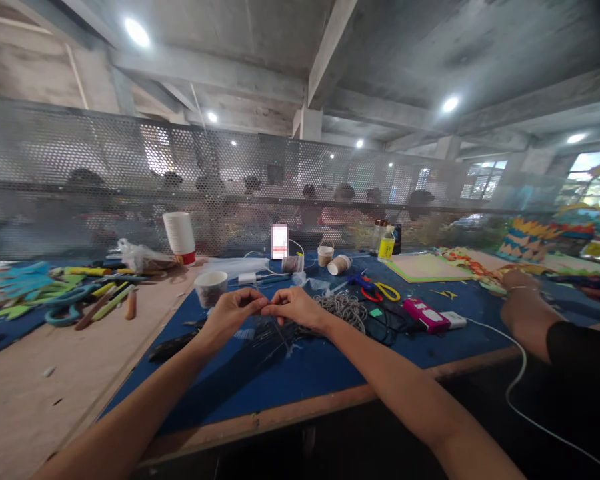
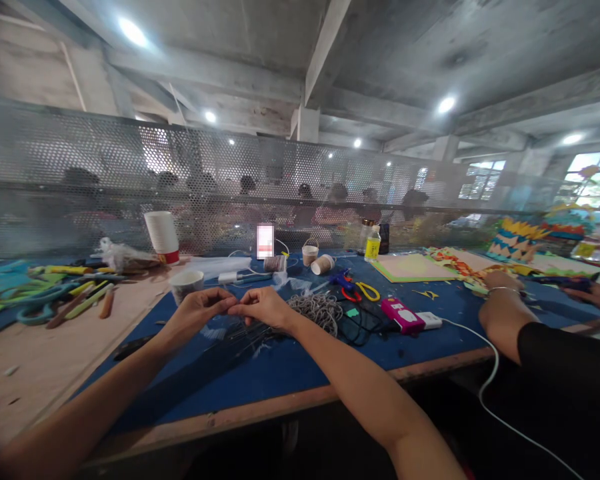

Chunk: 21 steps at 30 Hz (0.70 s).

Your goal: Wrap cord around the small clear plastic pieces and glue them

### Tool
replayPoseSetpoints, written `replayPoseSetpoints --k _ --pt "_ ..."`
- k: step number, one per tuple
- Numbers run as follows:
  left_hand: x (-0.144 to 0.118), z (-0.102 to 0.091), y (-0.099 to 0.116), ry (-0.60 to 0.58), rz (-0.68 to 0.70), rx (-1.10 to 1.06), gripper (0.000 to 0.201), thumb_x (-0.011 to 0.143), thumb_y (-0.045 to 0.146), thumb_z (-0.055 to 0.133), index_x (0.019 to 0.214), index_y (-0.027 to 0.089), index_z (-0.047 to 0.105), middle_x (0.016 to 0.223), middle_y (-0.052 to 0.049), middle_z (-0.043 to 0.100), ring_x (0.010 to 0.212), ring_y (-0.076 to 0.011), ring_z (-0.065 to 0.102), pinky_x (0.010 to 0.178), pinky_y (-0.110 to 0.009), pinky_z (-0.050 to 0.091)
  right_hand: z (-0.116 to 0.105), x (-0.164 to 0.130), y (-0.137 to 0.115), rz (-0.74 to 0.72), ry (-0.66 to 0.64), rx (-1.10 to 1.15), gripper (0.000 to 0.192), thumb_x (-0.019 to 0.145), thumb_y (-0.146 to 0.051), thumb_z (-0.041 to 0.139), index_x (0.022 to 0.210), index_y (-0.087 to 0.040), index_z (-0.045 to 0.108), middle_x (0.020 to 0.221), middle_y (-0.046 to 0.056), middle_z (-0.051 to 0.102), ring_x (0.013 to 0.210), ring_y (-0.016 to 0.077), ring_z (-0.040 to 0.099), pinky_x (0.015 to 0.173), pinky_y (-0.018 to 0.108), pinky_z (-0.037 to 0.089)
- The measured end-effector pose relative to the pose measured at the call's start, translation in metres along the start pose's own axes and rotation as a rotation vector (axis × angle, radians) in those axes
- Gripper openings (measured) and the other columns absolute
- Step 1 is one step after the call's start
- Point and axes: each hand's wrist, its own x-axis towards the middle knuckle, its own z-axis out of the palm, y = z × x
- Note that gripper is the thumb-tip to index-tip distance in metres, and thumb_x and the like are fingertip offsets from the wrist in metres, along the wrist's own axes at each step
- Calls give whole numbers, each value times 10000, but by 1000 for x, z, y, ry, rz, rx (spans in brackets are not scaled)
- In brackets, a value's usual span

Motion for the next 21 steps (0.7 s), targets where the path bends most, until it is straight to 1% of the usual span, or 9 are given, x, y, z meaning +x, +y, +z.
replayPoseSetpoints --k 2,4,8,10,14,18,21 --pt "0 0 -2 -38 17 -7 284 789 449 655 775 167 691 777 -34 674 741 -170 593 688 -275 445 0 0 0 9 -9 -3 423 667 -535 768 740 -153 601 527 -34 572 492 78 448 514 213 300" --pt "1 0 -3 -37 13 -18 292 790 461 651 794 172 692 795 -38 679 752 -175 601 691 -280 453 -1 0 -1 -2 -6 0 420 673 -533 764 733 -153 594 528 -34 572 487 75 440 512 213 299" --pt "1 2 -1 69 -47 -11 290 729 459 712 757 172 684 714 -12 656 682 -156 581 648 -266 442 1 0 -1 -27 16 5 421 685 -537 752 753 -153 596 532 -35 571 492 80 461 517 213 309" --pt "0 2 1 86 -56 -4 283 717 449 723 729 170 682 690 -8 648 671 -153 574 643 -265 440 1 0 0 -31 14 5 424 682 -538 753 765 -151 602 538 -33 573 506 87 485 521 214 319" --pt "-1 1 1 54 -40 -56 277 749 450 698 749 174 696 740 -25 666 713 -169 594 681 -288 465 0 1 1 -42 15 10 414 693 -531 749 766 -149 609 541 -29 583 498 80 469 509 213 300" --pt "-3 1 1 22 -60 -211 259 757 432 708 821 182 712 853 -47 698 789 -174 627 741 -294 494 -1 1 -1 -35 20 34 404 712 -533 733 749 -152 604 536 -29 575 482 73 440 507 217 296" --pt "-3 3 2 31 -96 -234 258 741 435 724 810 186 716 830 -44 702 770 -167 638 727 -285 503 0 1 -2 -27 44 21 419 703 -548 734 738 -156 588 527 -33 567 485 77 444 511 220 300"
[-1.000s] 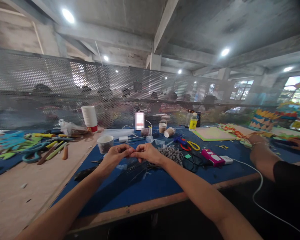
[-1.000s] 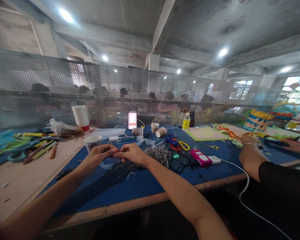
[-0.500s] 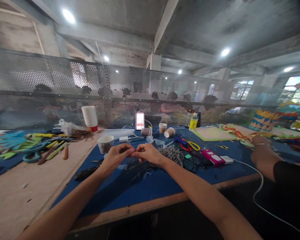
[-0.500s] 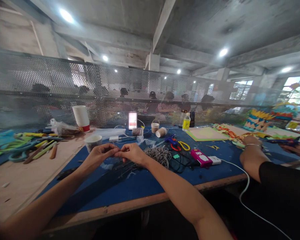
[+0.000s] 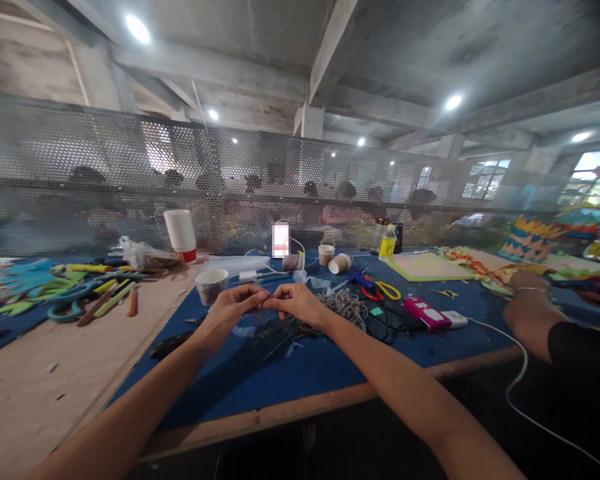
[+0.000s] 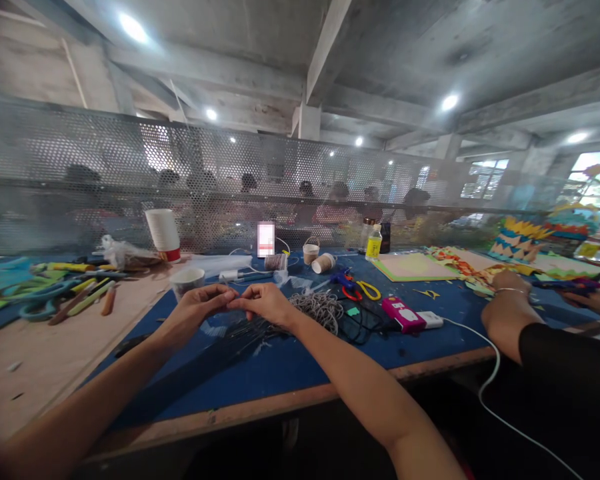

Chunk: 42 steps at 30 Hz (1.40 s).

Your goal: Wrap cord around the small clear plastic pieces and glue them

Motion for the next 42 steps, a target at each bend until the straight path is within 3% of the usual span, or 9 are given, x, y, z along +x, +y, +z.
replayPoseSetpoints --k 5,11,17,25,31,38,42 --pt "1 -1 0 13 24 96 254 739 424 728 686 181 674 685 -10 655 668 -145 598 659 -267 479 1 -1 1 14 -15 -31 453 685 -574 735 770 -148 605 544 -30 571 503 85 464 520 221 312" --pt "0 -1 0 -49 63 47 243 792 424 678 788 181 679 841 -39 684 800 -170 621 750 -289 486 -1 -1 1 24 -75 4 428 713 -557 726 735 -150 595 542 -26 575 498 76 458 520 211 325" --pt "0 2 4 50 25 144 265 731 434 726 710 175 671 684 -11 641 673 -156 582 664 -288 484 0 0 1 13 -27 -19 443 690 -565 736 751 -148 597 529 -32 569 492 81 463 511 214 315" --pt "-1 0 1 -38 49 31 271 766 451 693 783 181 694 860 -58 687 806 -185 620 739 -304 501 -1 -1 -1 32 -34 14 435 703 -568 725 727 -155 591 530 -34 563 487 74 451 510 213 319" --pt "1 -1 -2 -13 7 33 273 732 442 727 708 174 676 711 -12 651 683 -142 592 670 -262 476 -1 -2 -2 32 -42 5 440 694 -570 732 753 -152 608 538 -33 568 499 79 459 518 216 320" --pt "-1 -2 -1 -66 38 -10 269 777 448 688 831 185 698 909 -60 687 833 -182 632 784 -308 506 -3 -2 -2 59 -94 24 433 706 -565 729 698 -158 578 539 -29 561 499 73 437 515 217 310" --pt "0 0 0 -25 20 37 288 756 462 703 780 176 682 786 -34 663 767 -178 622 757 -318 512 -2 -1 -3 51 -66 11 431 708 -567 724 717 -159 588 541 -31 564 501 76 443 519 219 315"
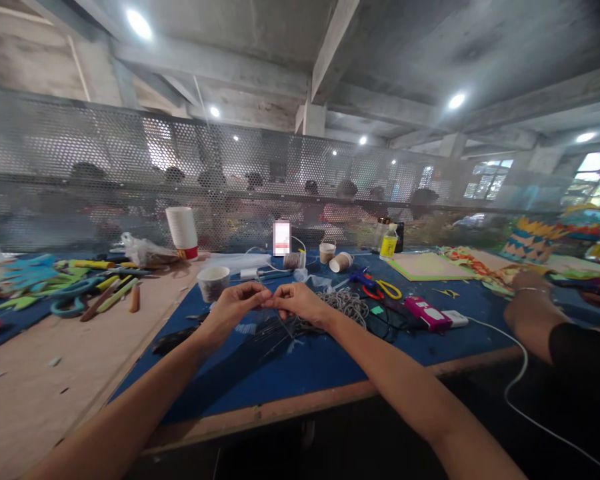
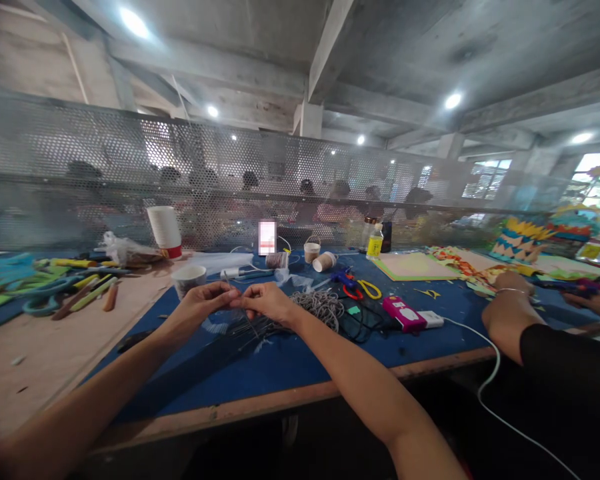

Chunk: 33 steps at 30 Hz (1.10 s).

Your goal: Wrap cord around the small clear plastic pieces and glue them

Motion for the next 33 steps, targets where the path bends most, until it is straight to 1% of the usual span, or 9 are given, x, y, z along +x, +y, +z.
replayPoseSetpoints --k 3,7,11,15,17,23,25,30,33 --pt "1 -1 -1 -4 8 27 275 764 448 699 720 178 676 721 -16 648 708 -156 599 703 -289 494 0 1 1 5 -9 -2 413 717 -553 724 733 -159 602 542 -28 566 507 80 453 519 221 314" --pt "0 -3 -1 -44 53 -14 236 788 419 686 763 185 701 822 -33 681 787 -161 608 742 -279 479 -2 1 1 -9 -14 13 406 730 -542 718 704 -157 593 539 -23 564 504 77 441 510 221 299" --pt "0 -2 0 -63 34 -50 219 801 410 677 804 192 700 874 -32 684 807 -155 604 765 -274 473 -2 0 1 -15 -14 37 412 734 -546 714 711 -153 593 536 -28 558 489 69 419 498 217 283" --pt "0 -1 -1 -13 8 0 242 789 413 690 722 181 676 724 -6 638 704 -139 568 695 -265 458 -1 1 2 -26 4 24 413 720 -549 723 726 -153 604 537 -30 563 488 70 429 503 216 294" --pt "1 -2 -2 -12 12 18 248 793 403 689 698 175 672 696 -2 627 686 -130 554 676 -254 441 -1 1 3 -22 -6 21 410 720 -546 723 724 -153 606 538 -28 565 488 71 435 505 216 299" --pt "0 -4 -2 -95 -18 -88 224 796 399 688 788 175 688 858 -39 679 804 -153 593 755 -271 456 -4 0 4 -28 -34 30 407 734 -536 717 704 -147 601 538 -27 558 490 66 428 501 212 294" --pt "0 -4 -2 -95 -43 -89 239 790 411 691 828 175 692 883 -44 678 814 -160 598 767 -285 463 -4 0 4 -25 -30 17 419 728 -549 715 700 -146 601 531 -31 553 486 66 419 499 213 290" --pt "1 -3 -4 -10 -23 13 243 752 409 723 732 172 675 686 1 613 664 -132 539 653 -265 435 -3 0 4 -26 -11 -3 413 734 -549 708 771 -143 639 528 -34 558 491 70 434 504 210 293" --pt "1 -3 -3 -36 10 19 221 774 391 708 743 174 684 718 -6 630 694 -135 549 670 -266 431 -3 1 4 -9 -31 -1 401 734 -535 717 757 -144 630 534 -29 563 497 72 439 506 210 297"
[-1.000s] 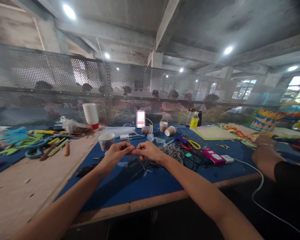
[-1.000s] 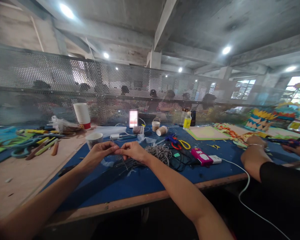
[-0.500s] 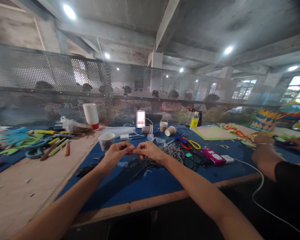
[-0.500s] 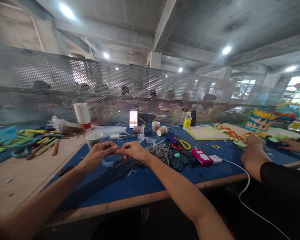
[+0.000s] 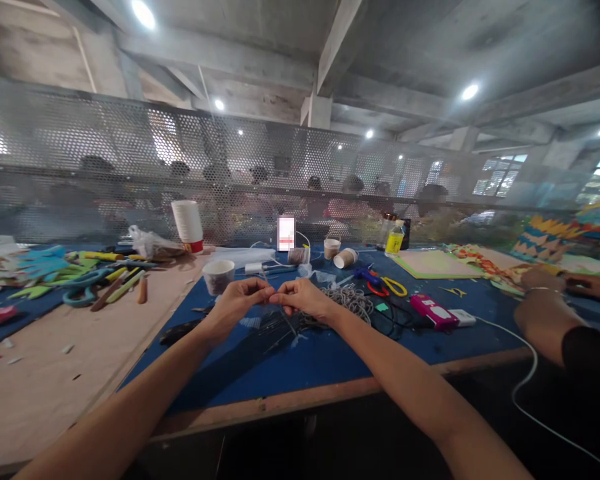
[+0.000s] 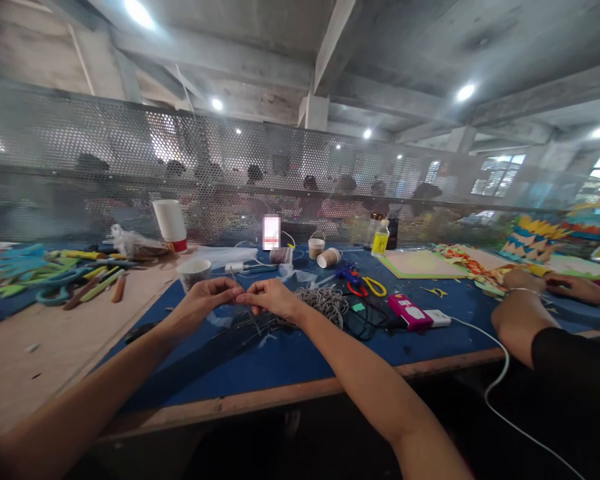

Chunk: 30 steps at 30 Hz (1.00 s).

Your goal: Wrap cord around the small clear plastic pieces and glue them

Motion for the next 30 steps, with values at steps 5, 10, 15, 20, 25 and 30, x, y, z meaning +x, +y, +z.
replayPoseSetpoints --k 5,10,15,20,25,30 --pt "-2 2 4 -12 4 -33 206 792 383 691 805 177 692 827 -27 667 775 -148 579 720 -273 439 0 -1 -2 14 -9 16 407 735 -536 715 720 -145 602 537 -30 557 492 67 421 505 212 292" --pt "-2 3 4 41 -28 5 259 760 395 717 675 164 635 642 10 592 633 -122 517 619 -261 405 4 -2 -3 -4 19 -15 412 730 -547 715 763 -146 629 535 -32 559 504 76 445 521 218 301" --pt "-2 1 1 12 19 1 241 784 385 696 708 160 653 699 -9 619 669 -130 529 638 -268 407 4 -2 -3 -8 12 -10 415 724 -549 718 763 -144 637 539 -30 562 504 78 448 521 220 299" --pt "-2 1 2 -3 -20 -35 228 814 394 663 774 169 669 761 -19 639 713 -132 550 679 -268 424 3 -2 -3 -20 24 6 419 726 -550 715 743 -144 617 536 -29 562 500 76 440 517 219 299" --pt "-1 1 2 37 6 62 270 773 406 693 662 167 633 625 9 562 613 -119 493 591 -263 388 3 0 1 -24 29 2 422 723 -553 715 747 -144 615 537 -25 568 489 75 441 504 216 297" --pt "0 0 3 -5 68 113 262 792 415 656 722 163 665 675 -14 596 641 -137 518 606 -278 409 2 0 3 -11 2 7 409 722 -537 726 747 -145 614 542 -26 572 502 77 460 518 215 304"
